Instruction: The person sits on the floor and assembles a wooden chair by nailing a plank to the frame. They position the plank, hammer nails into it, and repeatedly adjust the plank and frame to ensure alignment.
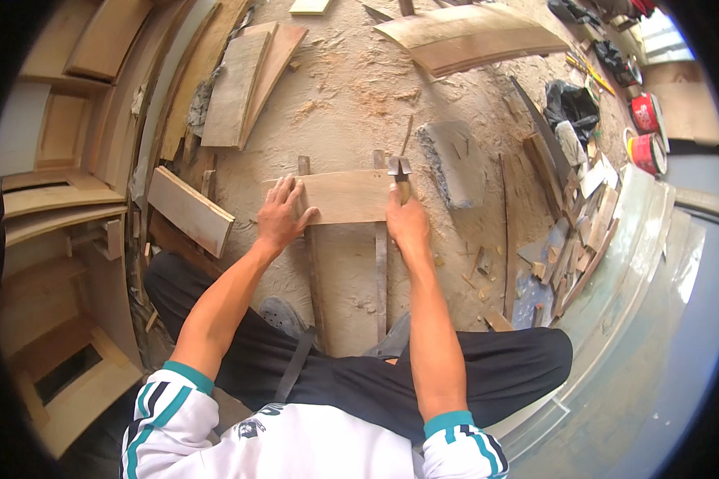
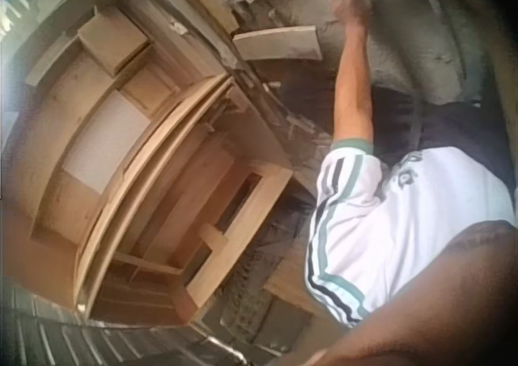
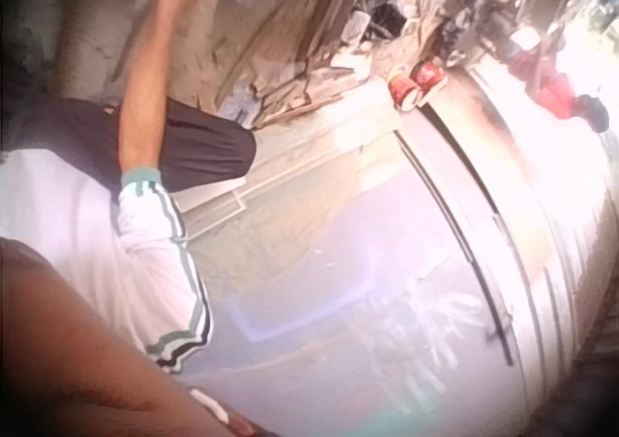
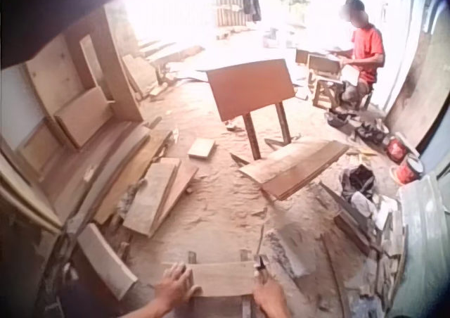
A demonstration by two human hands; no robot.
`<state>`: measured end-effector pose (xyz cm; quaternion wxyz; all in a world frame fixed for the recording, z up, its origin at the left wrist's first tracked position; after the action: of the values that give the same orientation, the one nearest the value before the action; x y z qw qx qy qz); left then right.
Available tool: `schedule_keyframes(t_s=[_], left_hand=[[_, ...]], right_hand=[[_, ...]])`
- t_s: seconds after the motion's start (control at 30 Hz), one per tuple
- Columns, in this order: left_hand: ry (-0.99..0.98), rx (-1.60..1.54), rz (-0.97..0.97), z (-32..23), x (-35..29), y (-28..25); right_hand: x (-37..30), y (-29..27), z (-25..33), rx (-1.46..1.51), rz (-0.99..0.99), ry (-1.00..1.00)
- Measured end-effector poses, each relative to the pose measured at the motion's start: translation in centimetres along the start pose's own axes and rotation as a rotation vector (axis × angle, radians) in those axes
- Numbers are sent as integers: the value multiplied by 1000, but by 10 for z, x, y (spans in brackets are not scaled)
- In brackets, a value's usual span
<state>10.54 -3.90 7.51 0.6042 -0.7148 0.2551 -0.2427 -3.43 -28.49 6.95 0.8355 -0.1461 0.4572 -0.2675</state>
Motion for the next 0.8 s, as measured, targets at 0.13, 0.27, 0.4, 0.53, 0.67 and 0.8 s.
schedule_keyframes(t_s=[0.13, 0.27, 0.4, 0.53, 0.67, 0.8], left_hand=[[11, -42, -79, 24, 0, 7], [-477, -159, -190, 74, -2, 19], [-909, -401, 260, 100, -8, 41], [-861, -443, 115, 108, -16, 60], [-867, -533, 136, 101, -11, 66], [-887, -543, 175, 104, -16, 69]], right_hand=[[-9, 12, 4, -73, 9, -70], [-29, 53, 22, -104, 18, -302], [-52, 109, 62, -41, 27, -616], [-45, 146, 77, -129, 64, -630], [-30, 148, 67, -194, 38, -573], [-54, 134, 101, -156, 31, -577]])
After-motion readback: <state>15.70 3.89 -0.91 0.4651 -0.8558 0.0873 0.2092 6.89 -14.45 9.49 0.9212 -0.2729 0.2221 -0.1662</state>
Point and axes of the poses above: each hand's wrist, its own x-axis towards the middle knuckle, its own y-axis out of the palm, z = x × y, the point moved 7 cm from there along x, towards the middle knuckle, and after that the axes turned 5 degrees about x, right-handed, at the moved point
